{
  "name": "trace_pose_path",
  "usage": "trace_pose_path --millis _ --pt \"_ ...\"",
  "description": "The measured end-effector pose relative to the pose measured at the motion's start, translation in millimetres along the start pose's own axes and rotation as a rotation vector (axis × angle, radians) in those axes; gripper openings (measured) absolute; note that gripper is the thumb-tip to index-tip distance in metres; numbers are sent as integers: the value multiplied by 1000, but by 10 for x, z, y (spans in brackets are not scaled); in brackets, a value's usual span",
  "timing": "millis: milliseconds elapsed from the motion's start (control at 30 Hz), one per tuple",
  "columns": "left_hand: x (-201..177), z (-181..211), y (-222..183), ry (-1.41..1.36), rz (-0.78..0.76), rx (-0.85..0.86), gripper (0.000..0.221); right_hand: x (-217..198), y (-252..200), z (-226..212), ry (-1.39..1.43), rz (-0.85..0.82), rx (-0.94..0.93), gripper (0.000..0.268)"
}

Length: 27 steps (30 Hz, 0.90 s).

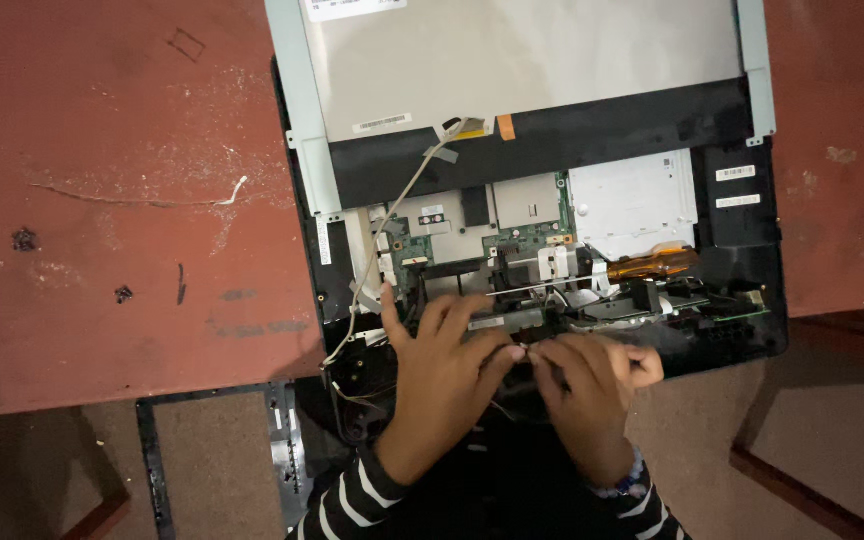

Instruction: The person removes an internal component from a disassembled computer chassis, then uses a screwdriver to loosen screws on the internal frame before lifting the screen panel to reconnect cables underneath.

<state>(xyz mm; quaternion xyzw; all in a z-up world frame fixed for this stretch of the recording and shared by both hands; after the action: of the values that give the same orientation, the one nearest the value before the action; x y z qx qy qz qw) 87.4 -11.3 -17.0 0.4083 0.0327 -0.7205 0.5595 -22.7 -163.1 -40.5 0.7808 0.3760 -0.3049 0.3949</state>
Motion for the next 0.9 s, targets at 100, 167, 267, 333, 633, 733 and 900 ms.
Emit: trace_pose_path --millis 100,167,267,333,633,733,900 --pt "-46 14 8 -82 -55 -8 25 -4 -59 -55 -156 50 -267 2" --pt "-26 -5 -15 -115 -40 -22 6 11 -40 -120 -93 101 -338 5" --pt "0 -55 -43 -170 -51 -84 7 58 11 -146 -72 112 -233 8" --pt "-13 -43 -21 -179 -38 -96 4 54 23 -176 -34 118 -169 6" --pt "18 -40 -25 -99 -39 -64 9 44 85 -246 14 62 169 2" --pt "21 -48 -32 -69 -9 -68 16 13 127 -157 -157 49 152 2" --pt "56 -57 -46 -23 -54 -101 18 -24 230 -217 -224 63 53 10"
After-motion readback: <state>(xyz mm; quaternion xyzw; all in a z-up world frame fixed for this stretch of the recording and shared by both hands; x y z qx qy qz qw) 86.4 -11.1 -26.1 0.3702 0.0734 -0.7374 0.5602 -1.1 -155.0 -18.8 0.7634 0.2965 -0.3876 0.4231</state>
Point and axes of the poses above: each hand's wrist, its own y-axis towards the middle knuckle, its own x-axis out of the palm, z = x × y, the point moved 2 cm from there along y, towards the middle knuckle, and after that the axes turned 15 degrees about z, right-handed, at the moved point
